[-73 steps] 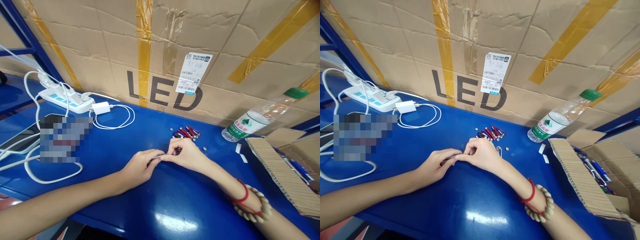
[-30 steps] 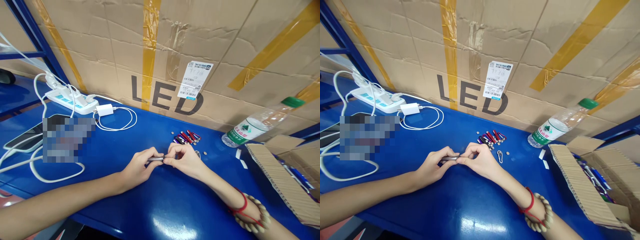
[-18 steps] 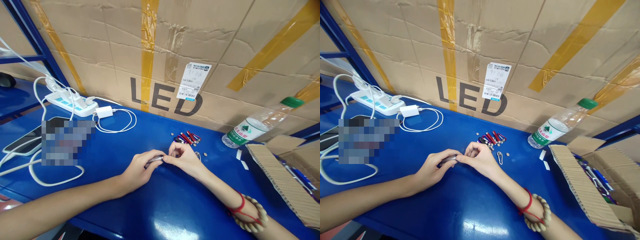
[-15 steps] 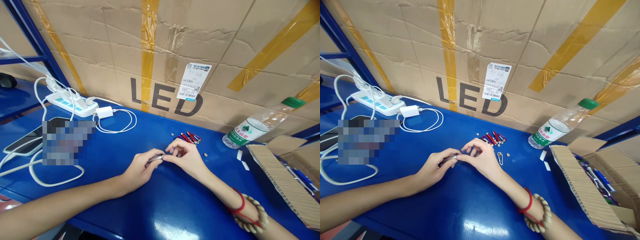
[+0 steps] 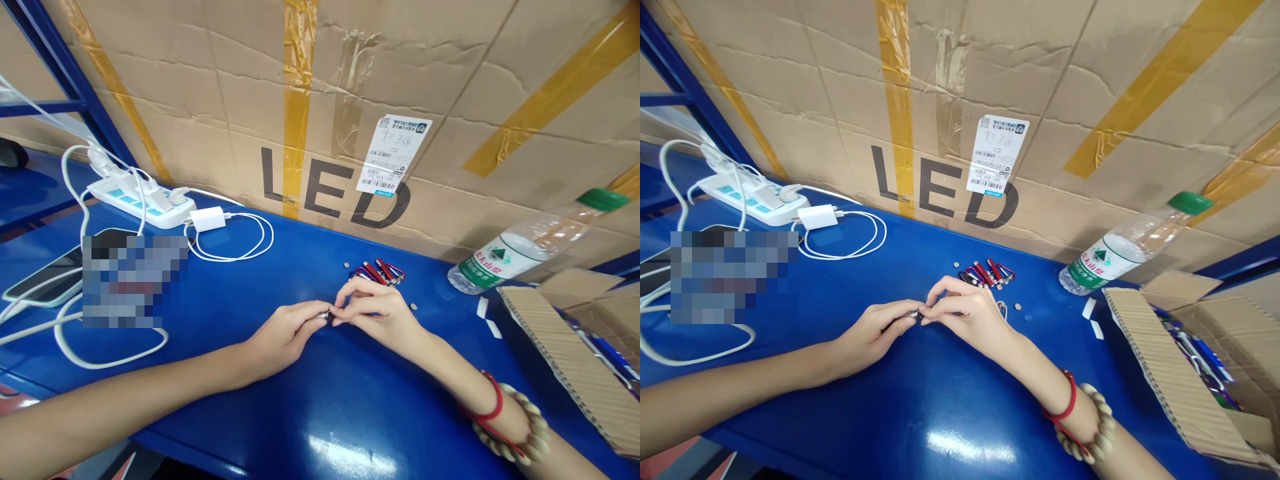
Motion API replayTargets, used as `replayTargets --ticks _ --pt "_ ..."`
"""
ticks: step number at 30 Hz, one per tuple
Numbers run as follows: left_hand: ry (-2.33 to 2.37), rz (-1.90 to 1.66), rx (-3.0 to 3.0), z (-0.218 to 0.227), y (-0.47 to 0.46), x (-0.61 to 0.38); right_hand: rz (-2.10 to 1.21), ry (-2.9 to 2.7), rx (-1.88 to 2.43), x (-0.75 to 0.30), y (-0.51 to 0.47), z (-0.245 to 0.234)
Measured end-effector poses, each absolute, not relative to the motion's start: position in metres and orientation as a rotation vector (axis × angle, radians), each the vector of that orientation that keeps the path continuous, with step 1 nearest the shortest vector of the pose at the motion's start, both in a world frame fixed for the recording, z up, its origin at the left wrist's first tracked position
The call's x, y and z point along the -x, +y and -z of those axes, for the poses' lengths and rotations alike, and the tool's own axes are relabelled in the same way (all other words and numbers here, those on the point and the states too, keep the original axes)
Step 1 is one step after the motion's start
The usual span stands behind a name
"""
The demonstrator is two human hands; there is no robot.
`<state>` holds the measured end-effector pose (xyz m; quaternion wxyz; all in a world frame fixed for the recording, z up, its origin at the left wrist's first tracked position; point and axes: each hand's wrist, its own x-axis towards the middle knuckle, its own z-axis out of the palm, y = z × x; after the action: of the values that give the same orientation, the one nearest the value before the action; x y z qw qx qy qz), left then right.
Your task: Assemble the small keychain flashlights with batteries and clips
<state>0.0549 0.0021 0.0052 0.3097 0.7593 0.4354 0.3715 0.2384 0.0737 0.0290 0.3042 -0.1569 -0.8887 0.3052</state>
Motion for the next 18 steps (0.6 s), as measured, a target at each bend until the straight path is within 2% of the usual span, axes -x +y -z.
replayTargets --ticks 10,18 --pt "1.092 -0.847 -2.048 -0.0067 -0.0016 -0.0528 -0.924 -2.331 0.41 -0.2416 0.075 -0.0303" --pt "1.081 -0.874 -2.164 -0.003 -0.0023 -0.0524 -0.993 -2.316 0.416 -0.2391 0.0708 -0.0284"
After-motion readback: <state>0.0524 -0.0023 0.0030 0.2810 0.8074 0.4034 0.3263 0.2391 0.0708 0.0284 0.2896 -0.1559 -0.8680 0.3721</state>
